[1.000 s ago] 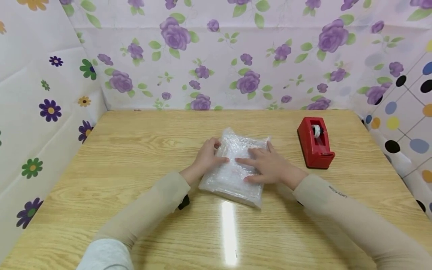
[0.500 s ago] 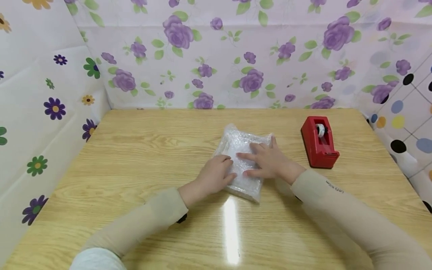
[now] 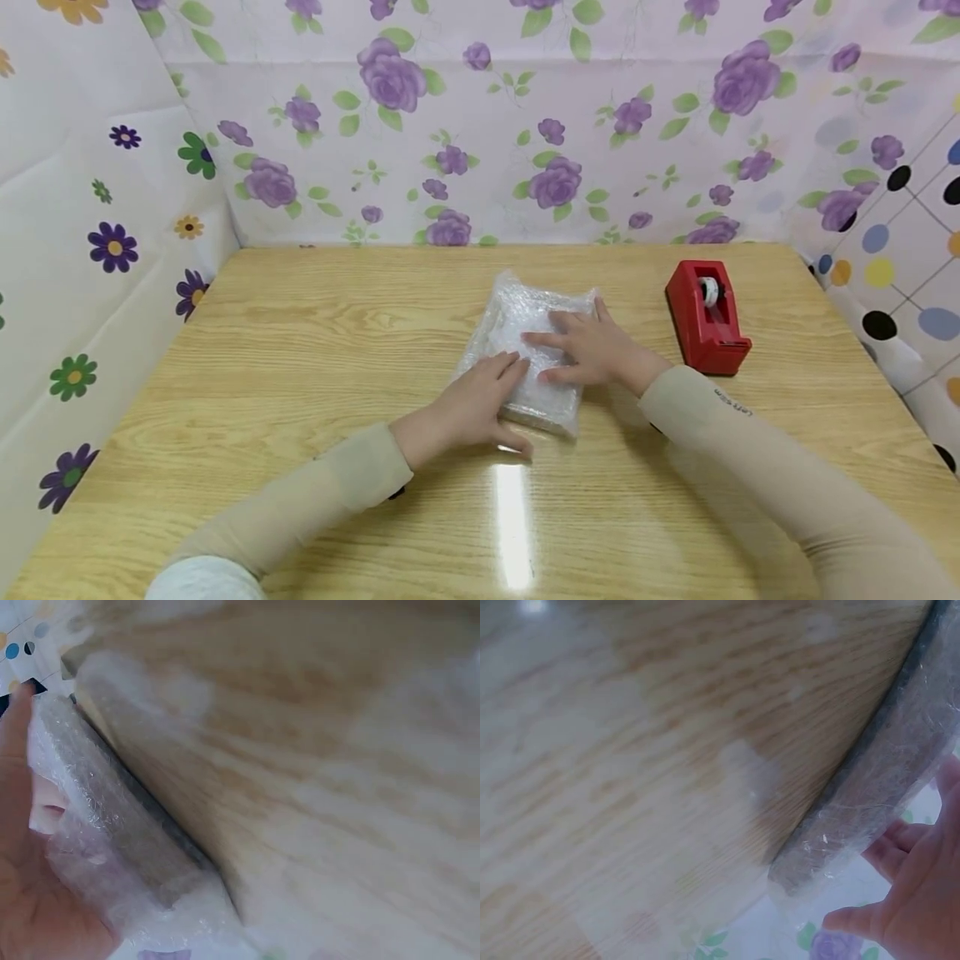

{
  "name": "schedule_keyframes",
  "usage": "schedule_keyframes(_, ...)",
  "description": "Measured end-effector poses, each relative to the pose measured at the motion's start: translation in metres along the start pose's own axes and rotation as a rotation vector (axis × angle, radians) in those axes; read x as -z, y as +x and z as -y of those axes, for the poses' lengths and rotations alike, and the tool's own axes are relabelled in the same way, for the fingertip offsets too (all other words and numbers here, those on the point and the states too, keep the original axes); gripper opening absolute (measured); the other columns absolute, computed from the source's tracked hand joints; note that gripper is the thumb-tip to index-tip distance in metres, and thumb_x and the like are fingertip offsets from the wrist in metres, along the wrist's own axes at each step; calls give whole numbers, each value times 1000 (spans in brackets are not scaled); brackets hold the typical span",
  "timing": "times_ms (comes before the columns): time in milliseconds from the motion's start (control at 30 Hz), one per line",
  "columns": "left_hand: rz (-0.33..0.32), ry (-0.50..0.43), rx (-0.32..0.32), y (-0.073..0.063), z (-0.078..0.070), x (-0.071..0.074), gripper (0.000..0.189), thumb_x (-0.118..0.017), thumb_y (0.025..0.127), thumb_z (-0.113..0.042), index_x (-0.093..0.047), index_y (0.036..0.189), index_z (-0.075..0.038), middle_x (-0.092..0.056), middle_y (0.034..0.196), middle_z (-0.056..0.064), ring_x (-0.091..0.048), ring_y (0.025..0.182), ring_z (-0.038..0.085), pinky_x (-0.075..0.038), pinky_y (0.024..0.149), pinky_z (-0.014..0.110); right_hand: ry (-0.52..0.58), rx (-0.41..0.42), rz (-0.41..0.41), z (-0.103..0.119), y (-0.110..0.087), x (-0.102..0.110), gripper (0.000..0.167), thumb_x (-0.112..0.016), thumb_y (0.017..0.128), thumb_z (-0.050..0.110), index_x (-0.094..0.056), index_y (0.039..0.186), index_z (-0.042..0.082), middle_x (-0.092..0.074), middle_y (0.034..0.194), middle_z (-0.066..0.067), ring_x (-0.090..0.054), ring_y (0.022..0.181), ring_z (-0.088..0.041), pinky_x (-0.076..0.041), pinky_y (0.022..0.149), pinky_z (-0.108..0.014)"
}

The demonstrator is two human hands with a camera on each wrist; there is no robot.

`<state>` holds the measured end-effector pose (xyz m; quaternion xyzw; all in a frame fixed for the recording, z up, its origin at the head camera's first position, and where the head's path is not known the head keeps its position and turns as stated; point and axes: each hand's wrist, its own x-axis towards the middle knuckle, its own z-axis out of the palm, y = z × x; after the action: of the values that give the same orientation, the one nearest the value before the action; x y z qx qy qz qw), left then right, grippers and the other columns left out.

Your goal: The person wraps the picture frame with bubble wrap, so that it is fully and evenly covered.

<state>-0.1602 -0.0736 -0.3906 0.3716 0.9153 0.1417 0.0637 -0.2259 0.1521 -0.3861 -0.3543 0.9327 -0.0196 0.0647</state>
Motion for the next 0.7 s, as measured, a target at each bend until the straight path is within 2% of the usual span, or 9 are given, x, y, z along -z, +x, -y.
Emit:
schedule_keyframes(67, 25, 23, -24, 1, 2, 1, 107, -78, 69, -54, -31, 145, 4, -32, 148, 25, -33, 137, 38, -27, 116, 45, 14, 0, 7, -2, 0, 1, 66, -48, 87, 66, -39, 145, 36, -33, 151, -20, -30, 140, -37, 3, 107, -74)
schedule_keyframes(167, 44, 39, -45, 2, 6, 2, 89, -76, 78, -37, -32, 145, 2, -32, 148, 26, -35, 135, 39, -29, 115, 46, 31, 2, 14, -4, 1, 0, 66, -48, 87, 66, -38, 145, 36, -32, 152, -19, -29, 141, -35, 3, 107, -73)
schedule_keyframes(267, 53, 42, -49, 2, 9, 3, 72, -69, 86, -23, -34, 146, -2, -31, 149, 26, -36, 135, 39, -30, 114, 48, 43, 4, 16, -6, 3, 0, 66, -48, 87, 65, -37, 145, 36, -31, 152, -18, -29, 140, -37, 0, 107, -74)
schedule_keyframes(533, 71, 50, -50, 3, 11, 6, 65, -62, 92, -25, -34, 147, -4, -28, 149, 28, -34, 136, 42, -30, 114, 49, 70, 11, 40, -10, 8, 0, 67, -48, 89, 62, -32, 148, 34, -22, 156, -16, -21, 144, -33, -2, 111, -70)
schedule_keyframes(700, 105, 53, -40, 3, 10, 10, 64, -59, 93, -26, -33, 147, -5, -27, 151, 27, -31, 137, 40, -28, 115, 47, 67, -18, 6, -7, 3, -3, 71, -51, 90, 57, -33, 149, 21, -23, 155, -19, -20, 144, -36, -13, 116, -60)
